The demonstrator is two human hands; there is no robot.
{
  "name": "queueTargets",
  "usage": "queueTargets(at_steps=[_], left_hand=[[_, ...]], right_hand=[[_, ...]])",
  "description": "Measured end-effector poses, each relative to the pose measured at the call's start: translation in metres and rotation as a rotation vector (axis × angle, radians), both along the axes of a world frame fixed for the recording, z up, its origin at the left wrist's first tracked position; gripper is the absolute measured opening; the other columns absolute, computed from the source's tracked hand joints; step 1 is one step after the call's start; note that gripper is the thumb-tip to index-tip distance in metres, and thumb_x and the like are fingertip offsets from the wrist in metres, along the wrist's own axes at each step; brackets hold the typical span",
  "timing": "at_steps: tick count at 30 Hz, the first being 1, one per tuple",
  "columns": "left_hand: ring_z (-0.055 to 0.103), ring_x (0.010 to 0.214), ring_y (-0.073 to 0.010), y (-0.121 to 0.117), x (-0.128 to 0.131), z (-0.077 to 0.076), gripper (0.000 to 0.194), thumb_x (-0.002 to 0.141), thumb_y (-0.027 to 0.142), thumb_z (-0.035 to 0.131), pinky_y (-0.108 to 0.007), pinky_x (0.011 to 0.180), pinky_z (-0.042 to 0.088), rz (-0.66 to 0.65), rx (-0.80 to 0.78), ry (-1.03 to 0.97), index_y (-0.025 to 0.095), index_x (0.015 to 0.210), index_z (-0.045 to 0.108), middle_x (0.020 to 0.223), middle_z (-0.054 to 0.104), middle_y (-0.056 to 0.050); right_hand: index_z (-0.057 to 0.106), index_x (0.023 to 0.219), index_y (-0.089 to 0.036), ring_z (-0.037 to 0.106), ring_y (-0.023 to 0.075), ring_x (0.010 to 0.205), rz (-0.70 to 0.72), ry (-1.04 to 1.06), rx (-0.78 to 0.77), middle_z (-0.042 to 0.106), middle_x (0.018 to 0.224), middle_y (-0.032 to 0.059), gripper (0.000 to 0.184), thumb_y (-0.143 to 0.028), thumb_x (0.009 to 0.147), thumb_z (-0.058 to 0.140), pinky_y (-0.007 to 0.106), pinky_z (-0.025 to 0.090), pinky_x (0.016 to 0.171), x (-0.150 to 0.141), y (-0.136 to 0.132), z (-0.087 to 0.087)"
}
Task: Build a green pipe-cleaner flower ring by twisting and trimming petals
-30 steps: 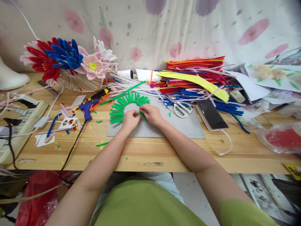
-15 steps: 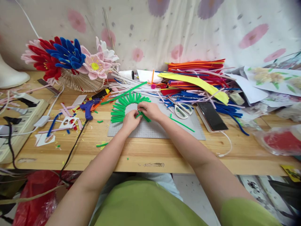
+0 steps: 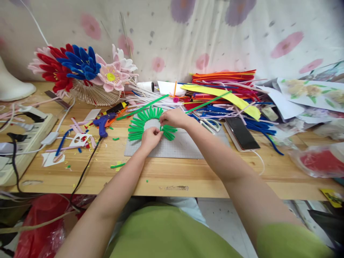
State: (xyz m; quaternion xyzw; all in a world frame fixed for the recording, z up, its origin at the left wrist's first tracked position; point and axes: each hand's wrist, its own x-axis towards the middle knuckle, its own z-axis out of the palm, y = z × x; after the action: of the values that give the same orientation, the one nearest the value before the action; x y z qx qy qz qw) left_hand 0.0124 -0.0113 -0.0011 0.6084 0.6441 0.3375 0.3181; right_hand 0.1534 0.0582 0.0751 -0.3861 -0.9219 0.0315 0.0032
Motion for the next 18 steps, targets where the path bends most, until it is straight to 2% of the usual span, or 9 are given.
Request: queueTargets(at_steps=[3,5,9,11,14,16,18], left_hand=[[0.059,0.057,-0.0139,0.002,0.000,-0.002,0.017,0.073,0.033,0.057,-0.024,0.057,0.040,-0.009,-0.007,-0.041,0.019,0.063,0.056,0.056,0.063,0.001],[0.059,0.056,-0.0138,0.003,0.001,-0.002,0.018,0.074,0.033,0.057,-0.024,0.056,0.040,-0.026,-0.021,-0.086,0.018,0.063,0.055,0.056,0.063,0.001],[0.061,0.058,-0.0153,0.005,0.002,0.003,0.022,0.077,0.038,0.056,-0.025,0.054,0.040,-0.033,-0.102,-0.135,0.018,0.067,0.055,0.060,0.065,-0.002],[0.062,0.062,-0.0165,0.002,0.002,0.010,0.021,0.077,0.038,0.057,-0.026,0.057,0.041,-0.002,-0.113,-0.040,0.018,0.071,0.056,0.063,0.065,-0.003],[0.062,0.071,-0.0176,-0.005,0.001,0.022,0.020,0.073,0.032,0.063,-0.027,0.064,0.042,0.056,-0.019,0.178,0.018,0.086,0.057,0.075,0.065,-0.003],[0.061,0.076,-0.0182,-0.010,0.001,0.026,0.031,0.072,0.027,0.065,-0.027,0.067,0.042,0.030,0.052,0.270,0.019,0.100,0.054,0.084,0.064,-0.004],[0.061,0.081,-0.0195,-0.012,0.002,0.028,0.031,0.074,0.024,0.062,-0.028,0.069,0.043,-0.045,0.096,0.351,0.020,0.104,0.054,0.093,0.063,-0.005]], right_hand=[[0.070,0.081,-0.019,0.053,0.0210,0.088,0.099,-0.084,0.127,0.068,0.083,0.0061,0.014,-0.023,0.078,0.058,0.030,0.032,0.068,-0.001,0.011,0.015],[0.070,0.077,-0.015,0.049,0.0241,0.094,0.187,-0.082,0.231,0.067,0.084,0.0097,0.013,-0.020,0.077,0.058,0.035,0.033,0.076,-0.006,0.016,0.017],[0.068,0.083,-0.017,0.042,0.0257,0.104,0.280,0.056,0.357,0.062,0.100,0.0104,0.012,-0.020,0.080,0.057,0.042,0.027,0.091,-0.018,0.016,0.002],[0.066,0.095,-0.019,0.039,0.0260,0.109,0.220,0.155,0.375,0.058,0.110,0.0100,0.018,-0.021,0.079,0.059,0.043,0.025,0.094,-0.018,0.011,-0.009],[0.060,0.106,-0.018,0.040,0.0260,0.107,-0.016,0.330,0.334,0.055,0.114,0.0115,0.027,-0.026,0.081,0.057,0.040,0.029,0.091,-0.008,-0.005,-0.026],[0.058,0.104,-0.016,0.044,0.0251,0.099,-0.160,0.438,0.282,0.056,0.105,0.0118,0.027,-0.032,0.083,0.054,0.038,0.032,0.086,0.003,-0.020,-0.037],[0.058,0.098,-0.017,0.047,0.0239,0.095,-0.172,0.472,0.197,0.057,0.098,0.0104,0.027,-0.038,0.081,0.055,0.035,0.034,0.084,0.013,-0.035,-0.050]])
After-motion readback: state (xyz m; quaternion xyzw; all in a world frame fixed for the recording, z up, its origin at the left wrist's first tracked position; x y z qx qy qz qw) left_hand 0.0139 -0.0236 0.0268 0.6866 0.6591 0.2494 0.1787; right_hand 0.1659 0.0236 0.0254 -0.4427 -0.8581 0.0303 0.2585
